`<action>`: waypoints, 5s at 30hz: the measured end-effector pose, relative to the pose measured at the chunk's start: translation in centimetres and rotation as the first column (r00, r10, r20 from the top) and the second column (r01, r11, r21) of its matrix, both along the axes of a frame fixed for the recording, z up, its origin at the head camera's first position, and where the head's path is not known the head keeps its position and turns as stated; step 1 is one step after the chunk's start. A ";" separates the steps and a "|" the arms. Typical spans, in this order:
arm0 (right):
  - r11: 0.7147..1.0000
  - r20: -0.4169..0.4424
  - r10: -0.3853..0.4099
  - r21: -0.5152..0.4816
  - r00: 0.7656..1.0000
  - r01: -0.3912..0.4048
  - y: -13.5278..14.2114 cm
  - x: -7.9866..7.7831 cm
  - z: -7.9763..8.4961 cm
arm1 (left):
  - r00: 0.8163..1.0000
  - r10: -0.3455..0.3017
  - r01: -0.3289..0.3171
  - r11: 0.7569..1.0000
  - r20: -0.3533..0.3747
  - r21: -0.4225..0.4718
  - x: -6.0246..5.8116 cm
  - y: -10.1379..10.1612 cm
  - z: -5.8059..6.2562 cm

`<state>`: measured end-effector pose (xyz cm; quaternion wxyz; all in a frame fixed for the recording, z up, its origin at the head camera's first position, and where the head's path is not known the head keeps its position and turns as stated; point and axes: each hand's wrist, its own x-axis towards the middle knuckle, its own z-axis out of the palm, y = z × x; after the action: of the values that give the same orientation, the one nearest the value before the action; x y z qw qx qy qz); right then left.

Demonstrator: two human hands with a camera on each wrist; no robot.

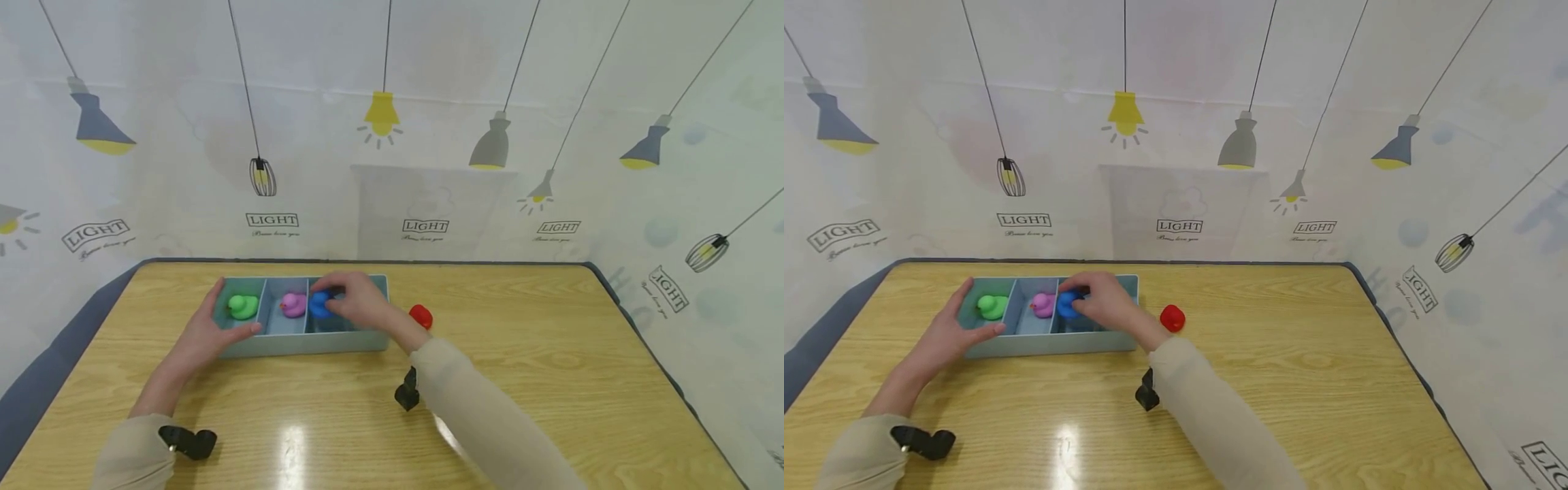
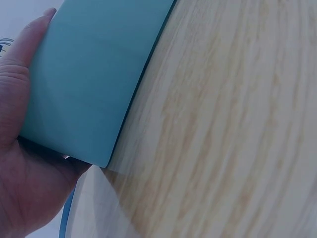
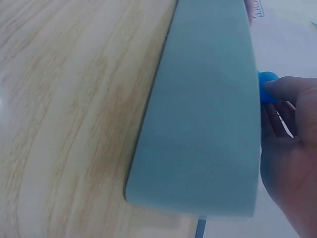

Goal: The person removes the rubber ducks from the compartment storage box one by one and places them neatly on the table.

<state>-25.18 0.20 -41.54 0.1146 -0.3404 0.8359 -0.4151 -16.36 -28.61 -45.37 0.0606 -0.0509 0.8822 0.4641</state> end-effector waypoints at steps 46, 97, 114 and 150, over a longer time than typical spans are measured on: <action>0.975 0.032 -0.151 -0.162 0.988 0.154 15.8 -0.3 3.0 | 1.000 -0.008 0.008 1.000 0.010 -0.022 0.2 0.0 -0.2; 0.952 -0.208 -0.204 0.186 0.957 0.243 20.0 -0.6 -3.2 | 1.000 -0.017 0.017 1.000 0.002 -0.020 0.0 -0.1 -0.1; 0.959 -0.166 -0.248 0.100 0.955 0.266 20.8 0.4 -3.8 | 1.000 -0.009 0.009 1.000 0.013 -0.020 0.2 0.1 0.0; 0.968 -0.102 -0.223 0.094 0.969 0.233 21.2 0.3 -3.5 | 1.000 -0.017 0.018 1.000 0.010 -0.015 0.2 0.1 0.1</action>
<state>-24.93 21.45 -45.02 0.0458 -0.2538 0.8945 -0.3652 -16.18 -28.48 -45.27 0.0686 -0.0459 0.8857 0.4568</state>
